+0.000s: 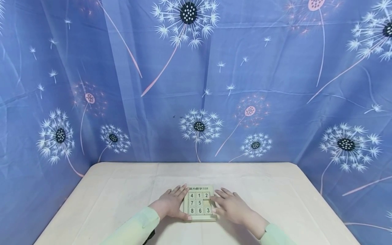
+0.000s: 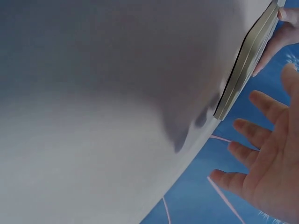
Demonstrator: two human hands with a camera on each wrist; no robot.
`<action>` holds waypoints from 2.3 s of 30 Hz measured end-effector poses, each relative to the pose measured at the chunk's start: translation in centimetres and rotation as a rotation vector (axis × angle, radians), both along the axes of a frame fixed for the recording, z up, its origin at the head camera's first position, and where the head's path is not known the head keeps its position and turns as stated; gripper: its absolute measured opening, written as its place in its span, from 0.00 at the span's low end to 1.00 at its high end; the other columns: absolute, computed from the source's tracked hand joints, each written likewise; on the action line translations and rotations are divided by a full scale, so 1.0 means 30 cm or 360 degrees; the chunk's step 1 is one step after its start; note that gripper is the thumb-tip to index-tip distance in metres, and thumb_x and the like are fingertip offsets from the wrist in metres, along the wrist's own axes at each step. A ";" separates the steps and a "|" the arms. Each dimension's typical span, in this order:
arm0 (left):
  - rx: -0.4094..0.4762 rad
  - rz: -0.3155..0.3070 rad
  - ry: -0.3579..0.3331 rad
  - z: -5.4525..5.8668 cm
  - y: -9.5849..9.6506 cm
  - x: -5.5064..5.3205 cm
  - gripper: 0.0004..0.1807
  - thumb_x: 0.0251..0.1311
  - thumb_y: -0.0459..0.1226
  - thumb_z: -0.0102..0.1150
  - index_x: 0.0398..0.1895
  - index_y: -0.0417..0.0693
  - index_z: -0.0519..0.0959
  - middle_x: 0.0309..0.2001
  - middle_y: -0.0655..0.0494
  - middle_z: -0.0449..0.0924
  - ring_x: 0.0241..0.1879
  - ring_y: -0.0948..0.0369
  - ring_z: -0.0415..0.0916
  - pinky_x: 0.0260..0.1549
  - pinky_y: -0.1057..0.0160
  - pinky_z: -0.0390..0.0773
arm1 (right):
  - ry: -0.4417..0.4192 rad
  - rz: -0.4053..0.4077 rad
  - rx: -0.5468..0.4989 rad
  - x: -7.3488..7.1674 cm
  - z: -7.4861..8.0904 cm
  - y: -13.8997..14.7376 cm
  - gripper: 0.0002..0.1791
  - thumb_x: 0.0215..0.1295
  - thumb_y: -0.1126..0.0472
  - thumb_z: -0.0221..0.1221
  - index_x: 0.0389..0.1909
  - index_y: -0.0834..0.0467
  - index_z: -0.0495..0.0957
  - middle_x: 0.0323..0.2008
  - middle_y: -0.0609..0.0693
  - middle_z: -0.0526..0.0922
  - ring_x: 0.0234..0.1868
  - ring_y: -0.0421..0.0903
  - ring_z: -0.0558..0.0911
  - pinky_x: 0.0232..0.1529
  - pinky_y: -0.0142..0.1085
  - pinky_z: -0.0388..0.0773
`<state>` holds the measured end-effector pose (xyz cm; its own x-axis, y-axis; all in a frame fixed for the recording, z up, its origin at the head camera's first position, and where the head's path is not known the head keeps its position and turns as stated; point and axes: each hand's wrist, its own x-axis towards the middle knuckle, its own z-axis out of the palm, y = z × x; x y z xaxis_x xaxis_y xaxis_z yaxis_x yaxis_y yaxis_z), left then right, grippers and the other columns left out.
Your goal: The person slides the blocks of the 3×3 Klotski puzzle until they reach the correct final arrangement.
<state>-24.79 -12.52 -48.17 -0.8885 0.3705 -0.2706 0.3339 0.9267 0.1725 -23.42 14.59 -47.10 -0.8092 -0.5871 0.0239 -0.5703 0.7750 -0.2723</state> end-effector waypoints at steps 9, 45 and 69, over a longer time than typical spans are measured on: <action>0.0000 -0.0004 0.0011 0.000 -0.002 0.002 0.63 0.50 0.70 0.68 0.82 0.47 0.54 0.84 0.53 0.50 0.82 0.50 0.52 0.80 0.43 0.58 | 0.0025 0.0040 0.0023 0.042 0.011 0.012 0.30 0.73 0.41 0.56 0.67 0.54 0.76 0.71 0.64 0.73 0.73 0.70 0.69 0.65 0.76 0.67; 0.0008 0.0003 -0.0008 0.003 0.004 0.005 0.63 0.50 0.70 0.68 0.82 0.47 0.54 0.84 0.52 0.50 0.83 0.50 0.51 0.81 0.44 0.58 | 0.0051 0.0065 0.0136 0.150 -0.038 0.016 0.35 0.68 0.32 0.55 0.66 0.50 0.77 0.71 0.59 0.74 0.73 0.67 0.70 0.62 0.74 0.72; 0.0030 0.0009 -0.0033 0.000 0.000 0.001 0.64 0.48 0.71 0.68 0.82 0.47 0.54 0.84 0.53 0.50 0.83 0.50 0.50 0.81 0.44 0.57 | 0.0049 0.0022 0.0134 0.156 -0.041 -0.007 0.36 0.68 0.32 0.56 0.67 0.53 0.77 0.71 0.58 0.75 0.73 0.66 0.71 0.63 0.72 0.73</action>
<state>-24.77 -12.52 -48.16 -0.8849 0.3707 -0.2820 0.3248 0.9251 0.1969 -18.74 14.40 -48.32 -0.8008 -0.5990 -0.0016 -0.5880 0.7866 -0.1886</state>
